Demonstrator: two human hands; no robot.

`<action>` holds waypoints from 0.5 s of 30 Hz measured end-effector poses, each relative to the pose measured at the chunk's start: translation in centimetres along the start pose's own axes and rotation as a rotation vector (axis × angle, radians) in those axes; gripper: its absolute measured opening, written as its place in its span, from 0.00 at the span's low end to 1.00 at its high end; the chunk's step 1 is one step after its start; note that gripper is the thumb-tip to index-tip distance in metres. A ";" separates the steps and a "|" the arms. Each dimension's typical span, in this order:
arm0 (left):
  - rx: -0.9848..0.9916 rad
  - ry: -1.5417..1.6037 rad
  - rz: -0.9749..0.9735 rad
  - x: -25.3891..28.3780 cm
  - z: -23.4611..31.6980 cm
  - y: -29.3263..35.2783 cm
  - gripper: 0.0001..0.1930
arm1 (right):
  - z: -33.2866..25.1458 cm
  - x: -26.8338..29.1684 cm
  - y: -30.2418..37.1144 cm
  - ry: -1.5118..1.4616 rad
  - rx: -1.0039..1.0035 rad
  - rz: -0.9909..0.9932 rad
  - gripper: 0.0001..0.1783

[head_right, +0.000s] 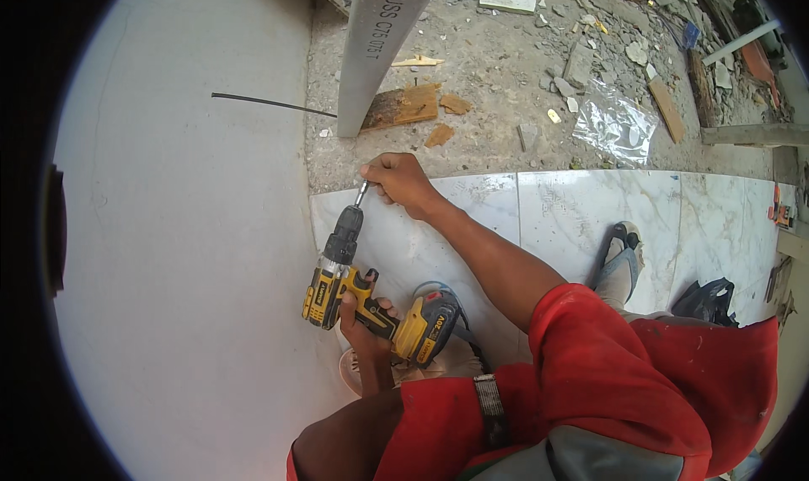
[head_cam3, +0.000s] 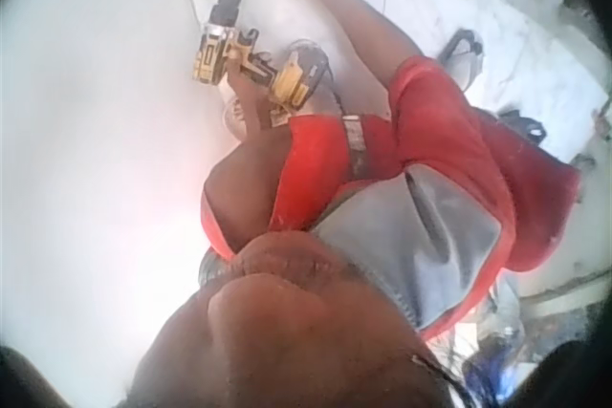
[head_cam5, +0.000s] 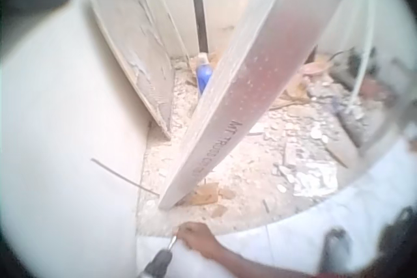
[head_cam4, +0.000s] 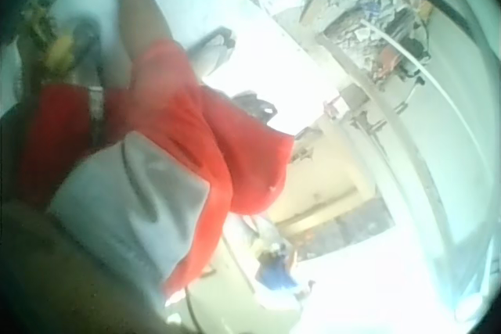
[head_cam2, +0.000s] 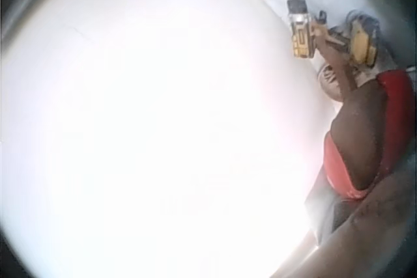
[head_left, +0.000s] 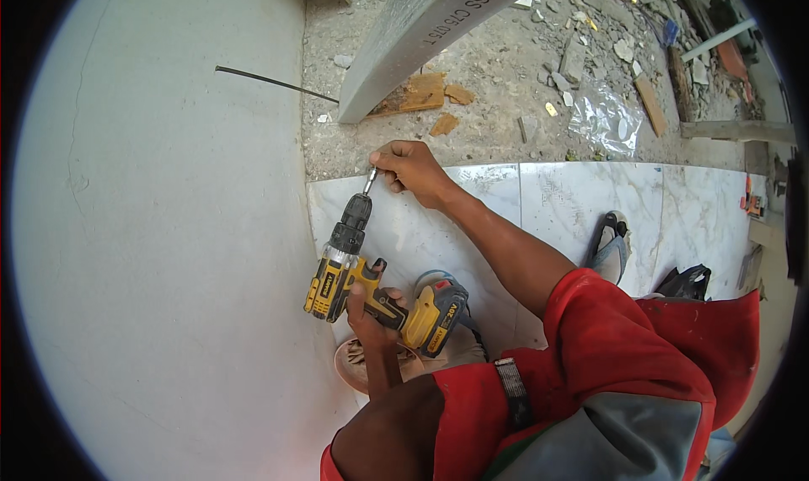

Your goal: Installing a metal stud frame for a renovation project using a spirit level and a power drill.

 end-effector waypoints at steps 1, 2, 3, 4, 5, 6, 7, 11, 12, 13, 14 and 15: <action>0.003 0.002 -0.001 -0.2 -0.1 0.2 0.24 | 0.2 0.1 0.0 -0.060 -0.004 -0.021 0.12; 0.035 -0.008 -0.009 -0.6 -0.1 0.5 0.25 | 0.5 0.1 0.3 -0.057 -0.005 -0.019 0.12; 0.066 -0.016 -0.018 -1.0 -0.1 0.7 0.25 | 1.0 0.2 0.6 -0.150 -0.056 0.043 0.12; 0.067 -0.014 -0.021 -1.4 0.0 0.8 0.25 | 1.4 0.2 0.9 -0.243 -0.106 0.105 0.12; 0.055 -0.041 0.004 -1.7 0.1 0.8 0.24 | 1.5 0.1 0.9 -0.240 -0.105 0.105 0.12; 0.042 -0.068 0.030 -1.9 0.2 0.8 0.22 | 1.5 0.2 1.0 -0.242 -0.086 0.112 0.13; 0.039 -0.066 0.030 -1.5 0.2 0.7 0.22 | 1.4 0.0 1.0 -0.246 -0.068 0.116 0.13; 0.015 -0.018 -0.099 -1.8 0.2 0.4 0.23 | 1.1 -0.3 0.8 -0.259 -0.104 0.075 0.13; -0.069 -0.019 -0.123 -2.3 0.6 0.5 0.24 | 1.0 -0.2 0.7 -0.251 -0.132 0.068 0.13; -0.077 -0.014 -0.128 -2.4 0.6 0.3 0.24 | 0.9 -0.2 0.6 -0.242 -0.158 0.062 0.12; -0.081 -0.030 -0.137 -2.4 0.5 0.1 0.25 | 0.8 -0.3 0.3 -0.237 -0.152 0.054 0.12; -0.085 -0.044 -0.146 -2.5 0.5 -0.1 0.27 | 0.9 -0.3 -0.1 -0.220 -0.166 0.071 0.12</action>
Point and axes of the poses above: each hand's wrist, its own y-axis away from the middle knuckle, its own x-axis out of the back of the hand, z = x × y, the point moved 4 cm from there along -y, towards the middle knuckle, and after that the axes turned 10 degrees about x, right-handed, at the moved point
